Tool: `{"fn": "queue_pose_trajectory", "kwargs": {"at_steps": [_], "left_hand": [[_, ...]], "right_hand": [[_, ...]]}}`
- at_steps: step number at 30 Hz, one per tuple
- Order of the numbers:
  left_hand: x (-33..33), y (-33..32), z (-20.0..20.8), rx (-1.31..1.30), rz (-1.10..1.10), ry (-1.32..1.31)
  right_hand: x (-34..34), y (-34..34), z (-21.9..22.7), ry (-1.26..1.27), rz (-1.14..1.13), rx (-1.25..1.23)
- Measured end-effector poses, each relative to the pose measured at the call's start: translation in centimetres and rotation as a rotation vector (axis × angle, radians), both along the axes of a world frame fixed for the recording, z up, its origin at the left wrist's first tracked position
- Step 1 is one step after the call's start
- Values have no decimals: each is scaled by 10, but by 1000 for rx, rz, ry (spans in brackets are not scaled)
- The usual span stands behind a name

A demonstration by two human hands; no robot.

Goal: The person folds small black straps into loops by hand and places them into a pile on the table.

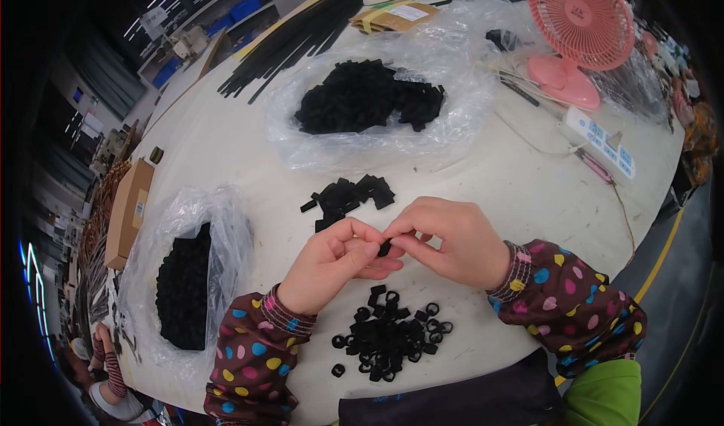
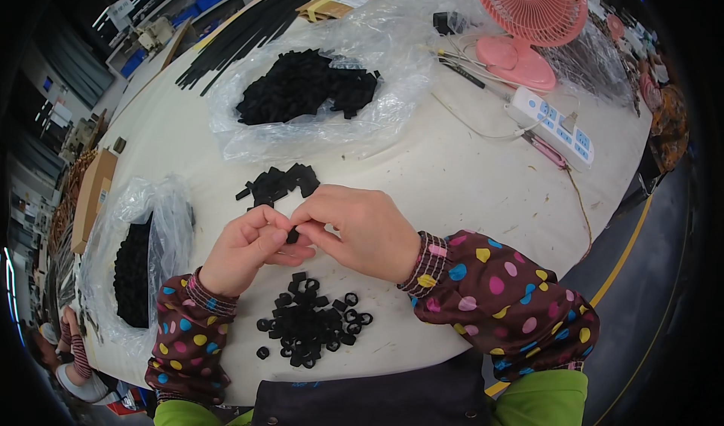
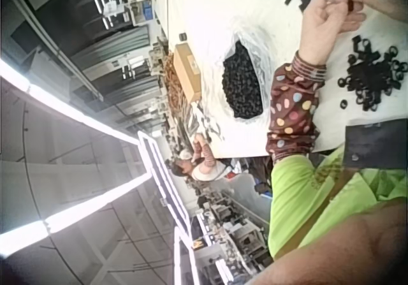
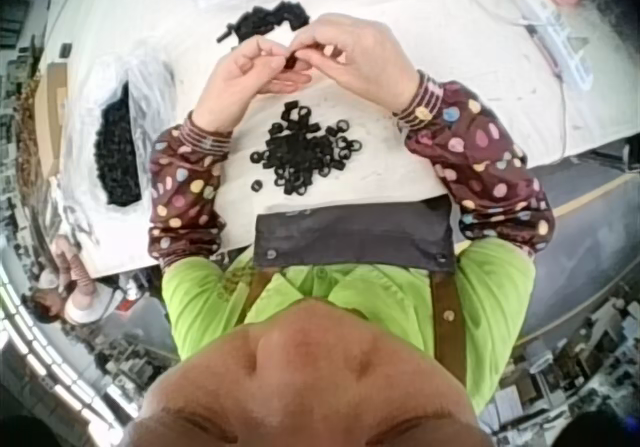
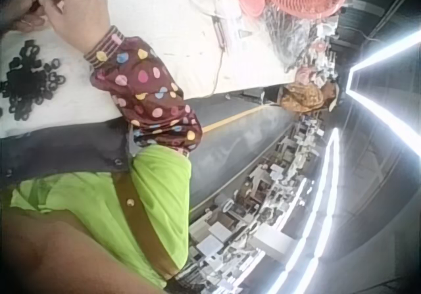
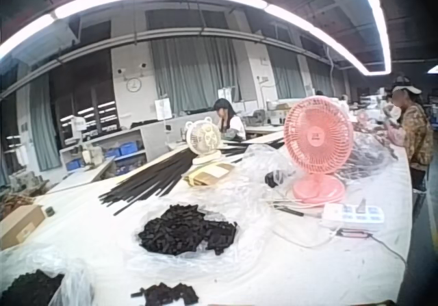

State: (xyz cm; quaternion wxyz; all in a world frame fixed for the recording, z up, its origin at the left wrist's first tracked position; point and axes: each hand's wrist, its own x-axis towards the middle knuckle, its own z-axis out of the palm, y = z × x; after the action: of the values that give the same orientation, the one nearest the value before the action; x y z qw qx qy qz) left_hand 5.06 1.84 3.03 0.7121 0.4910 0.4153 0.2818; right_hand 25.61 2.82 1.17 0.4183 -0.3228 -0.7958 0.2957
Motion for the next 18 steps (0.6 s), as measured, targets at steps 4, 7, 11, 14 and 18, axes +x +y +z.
{"fn": "queue_pose_trajectory", "kwargs": {"at_steps": [4, 7, 11, 14, 18], "left_hand": [[-1, -2, -8, 75, -22, 13], [7, -7, -21, 388, 81, 96], [16, -10, -23, 885, 205, 502], [12, -14, -24, 1095, 281, 606], [12, -16, -29, 1232, 372, 600]], "right_hand": [[-1, 0, -3, -23, -17, 70], [-4, -3, -7, -24, -23, 46], [-9, -8, -8, 3, 1, -206], [-14, -10, -5, 204, -12, -365], [-13, -12, 1, 225, -4, -524]]}}
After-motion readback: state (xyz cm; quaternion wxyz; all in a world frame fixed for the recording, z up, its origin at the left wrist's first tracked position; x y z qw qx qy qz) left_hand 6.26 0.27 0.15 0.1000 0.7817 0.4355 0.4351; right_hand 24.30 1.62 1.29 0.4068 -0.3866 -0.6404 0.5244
